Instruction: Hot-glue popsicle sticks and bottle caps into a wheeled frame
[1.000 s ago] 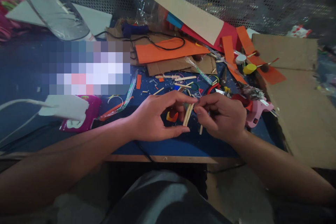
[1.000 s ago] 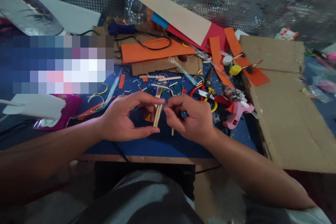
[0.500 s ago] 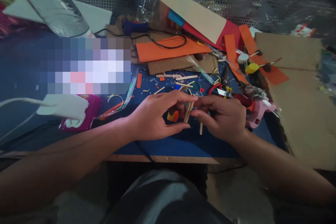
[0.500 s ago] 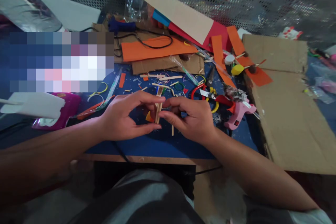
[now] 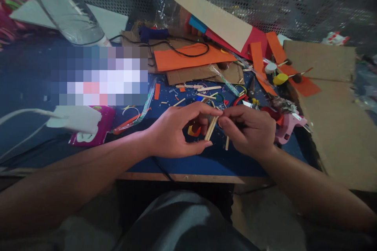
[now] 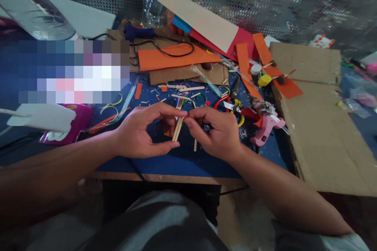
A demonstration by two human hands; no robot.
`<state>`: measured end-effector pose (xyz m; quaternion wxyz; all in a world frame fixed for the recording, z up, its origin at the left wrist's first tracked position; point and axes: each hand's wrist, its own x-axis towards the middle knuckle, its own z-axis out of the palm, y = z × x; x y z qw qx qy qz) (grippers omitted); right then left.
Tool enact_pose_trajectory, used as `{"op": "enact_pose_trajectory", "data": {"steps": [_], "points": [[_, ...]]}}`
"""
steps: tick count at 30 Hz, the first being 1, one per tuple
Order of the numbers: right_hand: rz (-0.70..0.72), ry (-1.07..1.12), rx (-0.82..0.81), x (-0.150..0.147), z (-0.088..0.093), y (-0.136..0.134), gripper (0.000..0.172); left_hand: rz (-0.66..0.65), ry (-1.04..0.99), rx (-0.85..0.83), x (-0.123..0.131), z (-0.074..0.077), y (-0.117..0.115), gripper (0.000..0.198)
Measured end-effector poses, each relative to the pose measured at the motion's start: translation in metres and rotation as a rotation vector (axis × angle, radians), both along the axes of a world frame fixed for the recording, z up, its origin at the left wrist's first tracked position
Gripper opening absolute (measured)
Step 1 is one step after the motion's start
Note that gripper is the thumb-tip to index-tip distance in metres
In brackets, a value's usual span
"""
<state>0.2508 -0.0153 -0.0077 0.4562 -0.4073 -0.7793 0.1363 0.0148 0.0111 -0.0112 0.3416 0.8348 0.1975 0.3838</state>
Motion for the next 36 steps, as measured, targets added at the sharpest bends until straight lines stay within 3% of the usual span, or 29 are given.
{"op": "enact_pose_trajectory", "data": {"steps": [8, 15, 22, 27, 33, 36], "points": [[-0.082, 0.152, -0.129, 0.004, -0.008, 0.002, 0.014, -0.102, -0.121, -0.115, 0.003, 0.002, 0.002, 0.057], [-0.031, 0.139, -0.117, 0.003, -0.006, -0.001, 0.011, -0.125, -0.183, -0.46, 0.002, 0.005, 0.004, 0.061], [0.015, 0.145, -0.053, 0.007, -0.011, 0.001, 0.01, -0.253, -0.18, -0.732, 0.003, 0.009, 0.01, 0.065], [0.107, 0.204, -0.081, 0.007, -0.012, 0.003, 0.012, -0.281, -0.244, -0.749, 0.005, 0.007, 0.009, 0.069], [0.115, 0.343, -0.188, 0.0, -0.004, 0.005, 0.034, -0.283, -0.239, -0.712, 0.003, 0.005, 0.009, 0.068], [0.139, 0.37, -0.205, -0.002, -0.003, 0.004, 0.032, -0.258, -0.237, -0.681, 0.003, 0.004, 0.009, 0.067]]}}
